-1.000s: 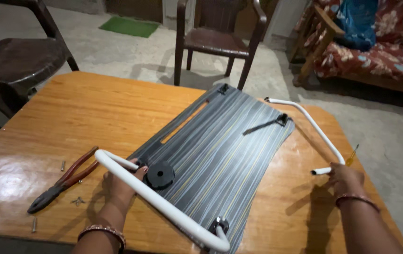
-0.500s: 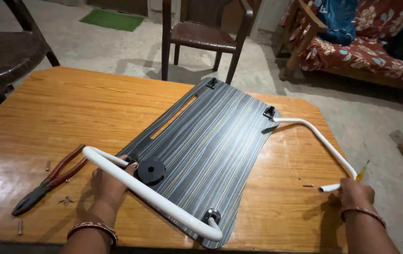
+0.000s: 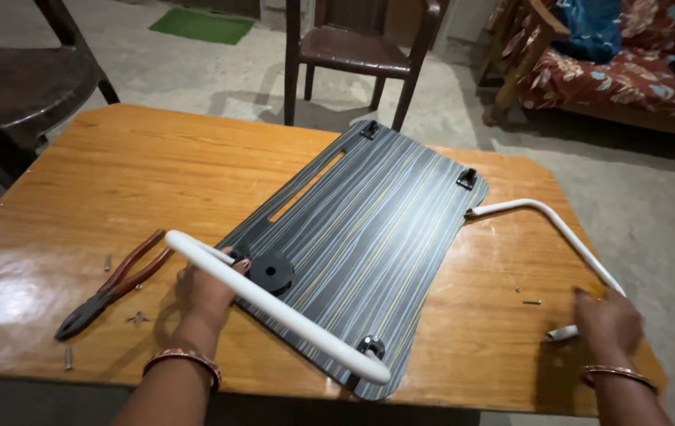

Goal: The person assembles a small table by attaching a white metal frame to a striped tabletop using a screwdriver. They position the frame, insert screws, and tighten them at each corner to secure the legs to the tabletop.

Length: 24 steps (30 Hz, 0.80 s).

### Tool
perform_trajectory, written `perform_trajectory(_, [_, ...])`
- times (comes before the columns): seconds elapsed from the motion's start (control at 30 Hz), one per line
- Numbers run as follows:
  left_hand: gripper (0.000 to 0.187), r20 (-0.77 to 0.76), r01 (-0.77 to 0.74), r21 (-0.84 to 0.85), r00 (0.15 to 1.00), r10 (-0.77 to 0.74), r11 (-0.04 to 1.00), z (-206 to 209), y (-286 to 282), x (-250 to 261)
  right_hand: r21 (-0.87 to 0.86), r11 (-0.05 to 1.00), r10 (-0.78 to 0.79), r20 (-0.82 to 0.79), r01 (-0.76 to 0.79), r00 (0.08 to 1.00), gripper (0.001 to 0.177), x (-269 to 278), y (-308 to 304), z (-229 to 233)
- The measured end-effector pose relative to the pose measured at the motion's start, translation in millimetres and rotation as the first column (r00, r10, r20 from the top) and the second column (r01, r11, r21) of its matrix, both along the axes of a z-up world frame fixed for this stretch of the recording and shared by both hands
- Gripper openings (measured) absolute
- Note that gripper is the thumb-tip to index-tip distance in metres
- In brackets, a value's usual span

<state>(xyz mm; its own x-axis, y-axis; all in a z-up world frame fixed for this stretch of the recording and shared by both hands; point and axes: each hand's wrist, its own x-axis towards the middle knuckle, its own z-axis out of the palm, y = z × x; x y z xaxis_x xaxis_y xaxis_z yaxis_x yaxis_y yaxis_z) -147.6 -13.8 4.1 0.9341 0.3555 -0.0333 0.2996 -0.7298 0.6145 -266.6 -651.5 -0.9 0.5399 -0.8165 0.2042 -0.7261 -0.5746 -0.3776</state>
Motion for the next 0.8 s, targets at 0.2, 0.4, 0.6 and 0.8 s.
perform_trajectory(0.2, [0.043,0.027,-0.022,-0.004,0.999,0.022,1.0,4,-2,-3,0.601,0.72,0.502,-0.107,-0.346,0.858,0.043,32,162,9])
perform_trajectory(0.4, [0.043,0.017,-0.045,-0.025,0.999,0.046,0.999,10,-4,-7,0.5,0.729,0.59,-0.111,-0.468,0.8,0.041,53,235,9])
perform_trajectory(0.6, [0.028,0.109,-0.049,0.067,0.993,0.041,0.997,-2,-6,-10,0.458,0.746,0.604,-0.16,-0.483,0.781,0.031,92,225,-4])
perform_trajectory(0.8, [0.046,0.114,-0.01,0.046,0.993,0.005,0.999,-18,-2,-23,0.451,0.704,0.627,-0.031,-0.549,0.779,0.033,130,212,-23])
